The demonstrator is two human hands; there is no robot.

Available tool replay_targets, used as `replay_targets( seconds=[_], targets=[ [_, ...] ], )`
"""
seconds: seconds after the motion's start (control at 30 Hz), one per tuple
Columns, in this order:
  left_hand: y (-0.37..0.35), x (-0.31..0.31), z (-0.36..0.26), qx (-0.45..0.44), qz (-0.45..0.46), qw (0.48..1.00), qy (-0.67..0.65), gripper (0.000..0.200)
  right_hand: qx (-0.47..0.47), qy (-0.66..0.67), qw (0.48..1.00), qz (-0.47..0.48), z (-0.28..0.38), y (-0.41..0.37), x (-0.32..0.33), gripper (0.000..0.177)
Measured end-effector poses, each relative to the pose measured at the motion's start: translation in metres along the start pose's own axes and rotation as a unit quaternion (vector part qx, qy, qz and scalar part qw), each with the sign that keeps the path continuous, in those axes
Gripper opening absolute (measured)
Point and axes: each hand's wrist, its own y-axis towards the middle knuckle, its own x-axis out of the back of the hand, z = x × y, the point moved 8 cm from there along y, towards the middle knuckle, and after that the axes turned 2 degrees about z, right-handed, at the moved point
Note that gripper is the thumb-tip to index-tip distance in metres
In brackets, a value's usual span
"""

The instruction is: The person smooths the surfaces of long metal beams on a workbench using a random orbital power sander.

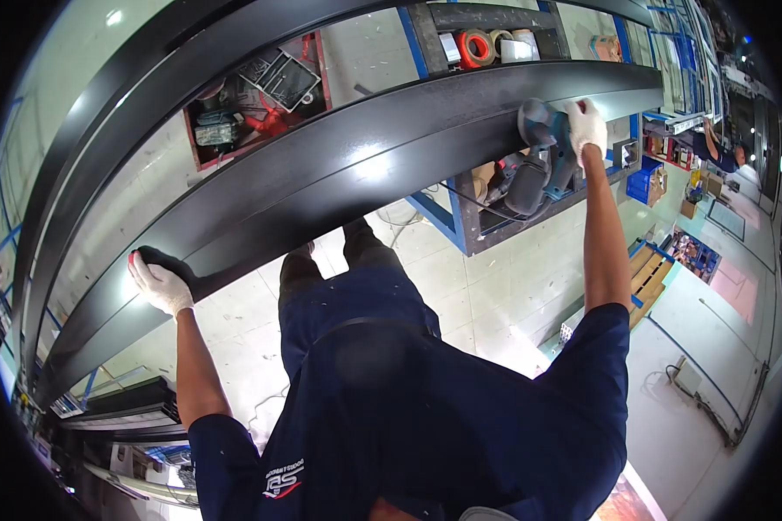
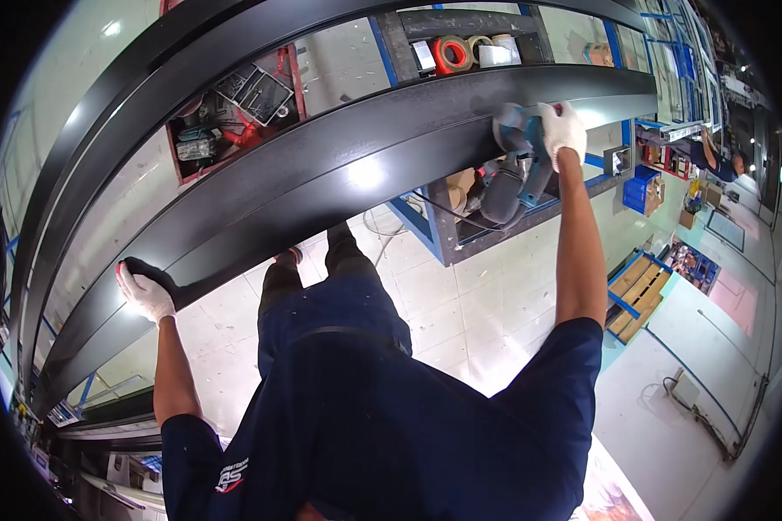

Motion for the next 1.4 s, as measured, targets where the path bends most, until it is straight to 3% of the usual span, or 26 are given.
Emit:
replay_targets(
  seconds=[0.23,0.57,0.63,0.67,0.73,0.8,0.83,0.9,0.93,0.97,1.03,1.17,1.23,1.3,1.4],
  targets=[
    [0.0,0.006,-0.001,-0.019,-0.025,0.999,0.009,0.036,0.131,0.018,0.991,-0.003,0.174,-0.131,-0.031,0.048],
    [-0.007,-0.007,0.037,0.07,0.013,0.983,-0.169,0.043,0.322,0.086,0.941,0.051,0.471,-0.384,-0.1,0.032],
    [-0.003,-0.022,0.054,0.197,0.037,0.853,-0.483,0.049,0.364,0.087,0.927,0.032,0.517,-0.433,-0.116,0.031],
    [0.004,-0.006,0.041,0.236,0.074,0.782,-0.571,0.059,0.373,0.1,0.921,0.044,0.536,-0.454,-0.121,0.031],
    [0.021,0.041,0.016,0.231,0.097,0.767,-0.59,0.058,0.388,0.096,0.912,0.088,0.57,-0.495,-0.125,0.039],
    [0.035,0.074,-0.006,0.209,0.117,0.749,-0.618,0.061,0.411,0.106,0.901,0.09,0.598,-0.535,-0.139,0.033],
    [0.041,0.084,-0.016,0.203,0.125,0.733,-0.637,0.064,0.424,0.111,0.891,0.116,0.608,-0.554,-0.142,0.031],
    [0.052,0.102,-0.036,0.122,0.134,0.755,-0.63,0.059,0.458,0.061,0.865,0.194,0.626,-0.587,-0.153,0.028],
    [0.056,0.117,-0.042,0.026,0.126,0.874,-0.469,0.046,0.449,0.14,0.841,0.267,0.632,-0.595,-0.178,0.025],
    [0.055,0.117,-0.036,0.055,0.129,0.868,-0.476,0.043,0.551,0.08,0.83,0.04,0.645,-0.619,-0.235,0.02],
    [0.047,0.113,-0.021,0.113,0.135,0.855,-0.487,0.037,0.526,0.119,0.836,0.098,0.638,-0.631,-0.206,0.022],
    [0.029,0.123,-0.048,0.035,0.114,0.917,-0.38,0.035,0.57,0.073,0.812,0.103,0.615,-0.625,-0.201,0.02],
    [0.019,0.121,-0.087,0.011,0.127,0.93,-0.346,0.037,0.61,0.033,0.788,0.078,0.583,-0.606,-0.197,0.015],
    [0.004,0.116,-0.135,-0.012,0.133,0.945,-0.3,0.038,0.512,0.141,0.842,0.089,0.54,-0.562,-0.193,0.016],
    [-0.012,0.103,-0.221,-0.052,0.157,0.944,-0.286,0.039,0.525,0.124,0.841,0.023,0.471,-0.498,-0.188,0.019]
  ],
)
